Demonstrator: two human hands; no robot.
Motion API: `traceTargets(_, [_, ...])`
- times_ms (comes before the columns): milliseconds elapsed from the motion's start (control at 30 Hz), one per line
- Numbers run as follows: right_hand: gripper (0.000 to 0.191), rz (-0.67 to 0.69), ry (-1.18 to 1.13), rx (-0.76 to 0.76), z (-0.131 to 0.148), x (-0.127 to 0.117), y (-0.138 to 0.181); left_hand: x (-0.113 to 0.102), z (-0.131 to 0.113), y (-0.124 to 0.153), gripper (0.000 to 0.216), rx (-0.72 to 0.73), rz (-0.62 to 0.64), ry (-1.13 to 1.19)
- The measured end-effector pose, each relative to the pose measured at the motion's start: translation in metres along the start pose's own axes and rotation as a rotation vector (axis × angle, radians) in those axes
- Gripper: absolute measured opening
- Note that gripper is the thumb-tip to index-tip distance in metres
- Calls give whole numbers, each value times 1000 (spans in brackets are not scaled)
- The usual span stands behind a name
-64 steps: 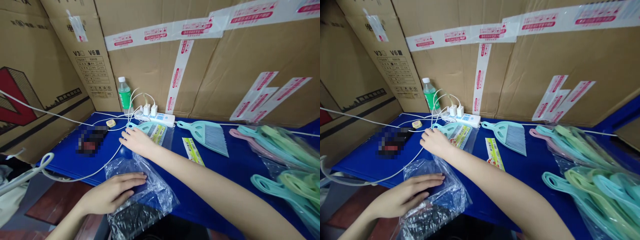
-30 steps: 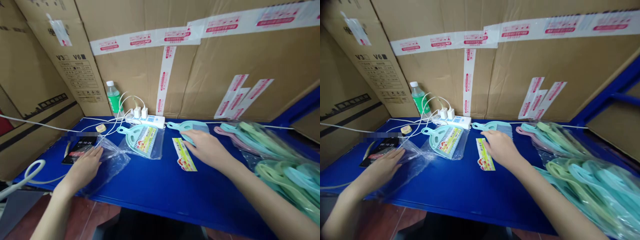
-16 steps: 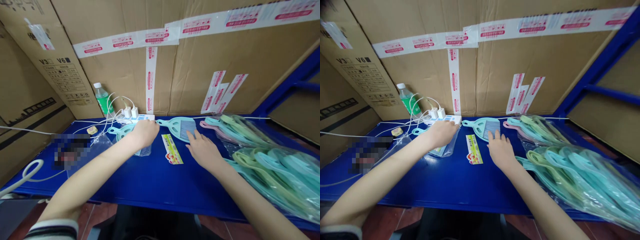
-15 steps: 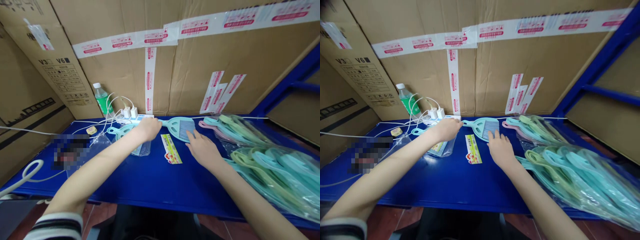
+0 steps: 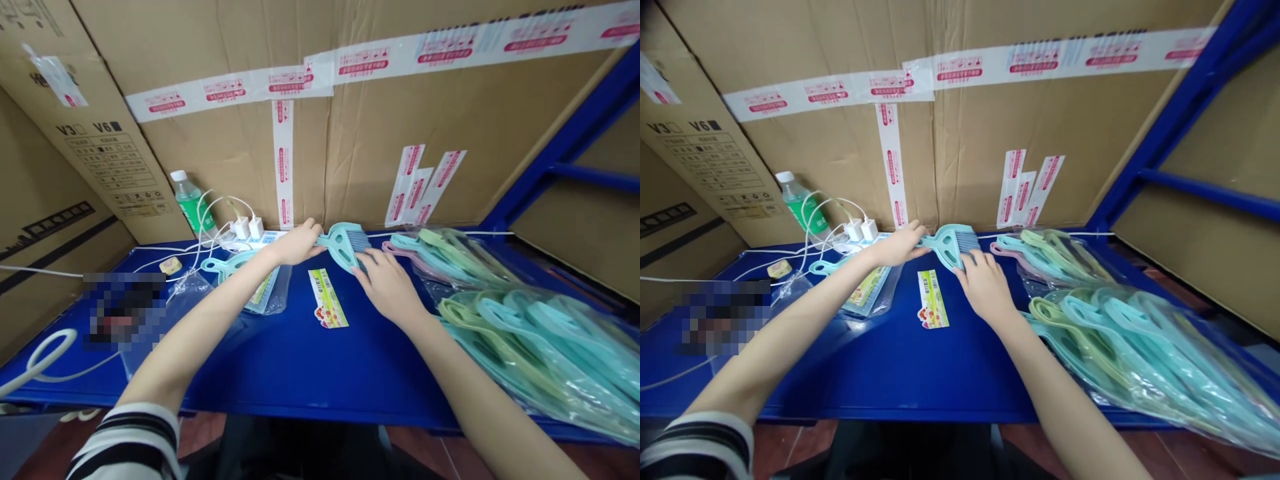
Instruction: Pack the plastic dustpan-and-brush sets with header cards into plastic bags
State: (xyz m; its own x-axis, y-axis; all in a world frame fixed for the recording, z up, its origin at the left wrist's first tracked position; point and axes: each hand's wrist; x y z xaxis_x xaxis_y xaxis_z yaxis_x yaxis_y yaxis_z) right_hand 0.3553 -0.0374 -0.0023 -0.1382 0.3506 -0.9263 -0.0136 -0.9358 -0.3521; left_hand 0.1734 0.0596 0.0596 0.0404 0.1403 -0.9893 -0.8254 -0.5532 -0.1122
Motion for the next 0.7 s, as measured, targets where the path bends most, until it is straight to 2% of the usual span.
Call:
traceTargets(133, [33, -44, -70, -80, 5, -9, -12, -1, -14, 23, 27, 8, -81, 51])
traceTargets(267, [25, -39, -78, -107, 10, -13, -16, 6, -20, 36, 21, -21, -142, 85])
traceTargets(500, [31, 92, -70, -166, 22, -12, -23, 18, -15, 46, 21, -87, -188, 141])
traceTargets(700, [40, 187, -118, -239, 21, -1, -35, 26, -9, 49, 22, -76, -167, 184])
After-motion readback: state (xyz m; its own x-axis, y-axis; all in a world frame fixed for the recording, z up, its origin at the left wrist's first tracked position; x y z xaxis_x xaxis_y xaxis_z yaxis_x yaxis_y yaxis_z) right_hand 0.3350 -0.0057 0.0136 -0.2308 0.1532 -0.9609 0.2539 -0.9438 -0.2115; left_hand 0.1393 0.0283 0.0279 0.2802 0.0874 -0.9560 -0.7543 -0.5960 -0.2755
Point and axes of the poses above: each hand's wrist, its own y-axis away from the middle knuckle, its own x-axis out of the palm, z = x × y, and after that the axes turned 6 degrees about x, right-handed
